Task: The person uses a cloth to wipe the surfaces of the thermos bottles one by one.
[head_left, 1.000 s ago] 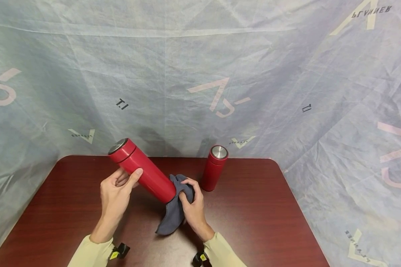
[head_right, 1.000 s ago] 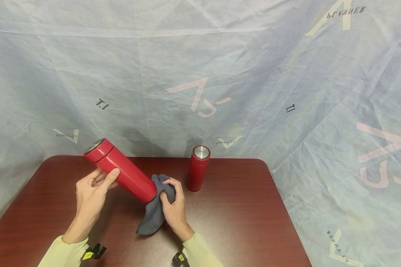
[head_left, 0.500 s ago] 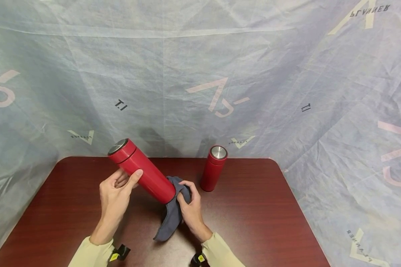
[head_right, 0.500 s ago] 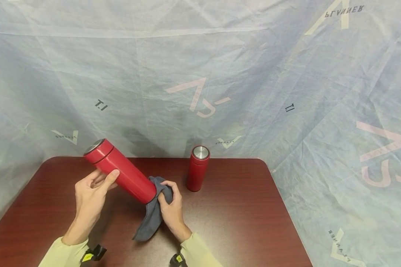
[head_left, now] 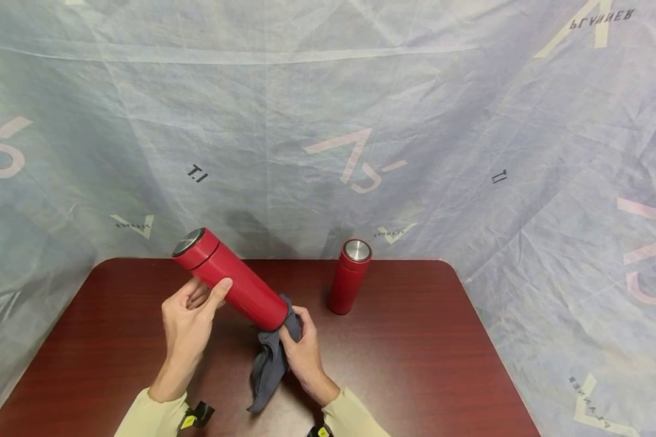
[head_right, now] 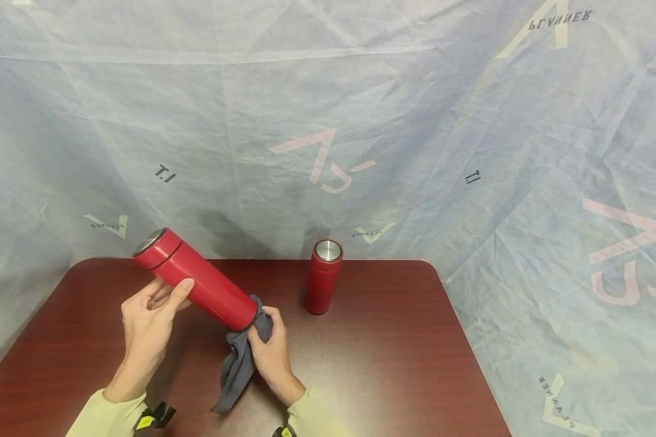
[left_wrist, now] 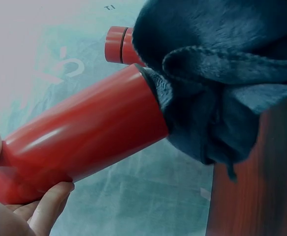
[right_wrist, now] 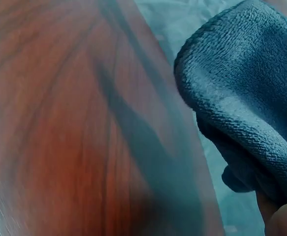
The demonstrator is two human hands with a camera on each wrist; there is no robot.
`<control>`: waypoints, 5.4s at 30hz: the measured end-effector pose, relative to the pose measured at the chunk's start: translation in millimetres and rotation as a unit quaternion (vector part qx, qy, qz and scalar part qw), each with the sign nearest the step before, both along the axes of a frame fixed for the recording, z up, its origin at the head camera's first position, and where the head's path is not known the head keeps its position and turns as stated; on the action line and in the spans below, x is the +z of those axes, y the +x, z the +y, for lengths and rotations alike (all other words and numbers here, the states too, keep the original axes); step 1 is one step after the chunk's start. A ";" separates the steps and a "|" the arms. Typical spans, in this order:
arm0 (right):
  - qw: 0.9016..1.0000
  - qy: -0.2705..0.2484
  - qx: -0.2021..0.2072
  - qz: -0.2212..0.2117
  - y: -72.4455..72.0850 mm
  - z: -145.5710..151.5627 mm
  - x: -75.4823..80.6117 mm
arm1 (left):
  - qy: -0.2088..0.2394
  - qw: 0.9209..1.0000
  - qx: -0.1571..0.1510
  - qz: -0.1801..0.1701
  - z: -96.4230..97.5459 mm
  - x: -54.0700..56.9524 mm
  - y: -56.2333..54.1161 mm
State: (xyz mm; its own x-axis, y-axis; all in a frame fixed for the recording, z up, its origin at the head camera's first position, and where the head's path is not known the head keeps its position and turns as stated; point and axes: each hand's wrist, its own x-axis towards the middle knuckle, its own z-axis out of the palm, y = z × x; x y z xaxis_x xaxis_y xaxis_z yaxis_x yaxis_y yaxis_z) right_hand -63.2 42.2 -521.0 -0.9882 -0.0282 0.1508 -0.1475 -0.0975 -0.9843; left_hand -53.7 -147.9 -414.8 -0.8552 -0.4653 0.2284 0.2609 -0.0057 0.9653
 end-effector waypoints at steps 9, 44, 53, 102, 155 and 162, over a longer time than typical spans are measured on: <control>1.000 0.003 0.005 -0.007 10.4 -7.0 -0.1 | -0.021 1.000 0.007 0.006 0.6 -0.6 -1.1; 0.999 -0.034 -0.003 0.007 13.4 8.2 5.8 | -0.069 0.997 0.016 0.024 -6.1 -8.1 1.7; 0.999 -0.026 -0.019 0.019 7.5 14.9 5.1 | -0.065 0.997 0.016 0.024 -3.5 -8.6 1.3; 0.995 0.094 0.007 0.027 13.6 133.2 19.6 | -0.146 0.982 -0.051 -0.106 -20.5 -37.1 17.5; 0.848 0.485 -0.131 0.169 -87.0 231.6 0.8 | -0.269 0.950 -0.114 -0.108 -6.7 -60.1 -56.8; 0.824 0.488 -0.134 0.255 -30.2 208.3 8.8 | -0.365 0.916 -0.115 -0.119 -15.1 -59.6 -14.4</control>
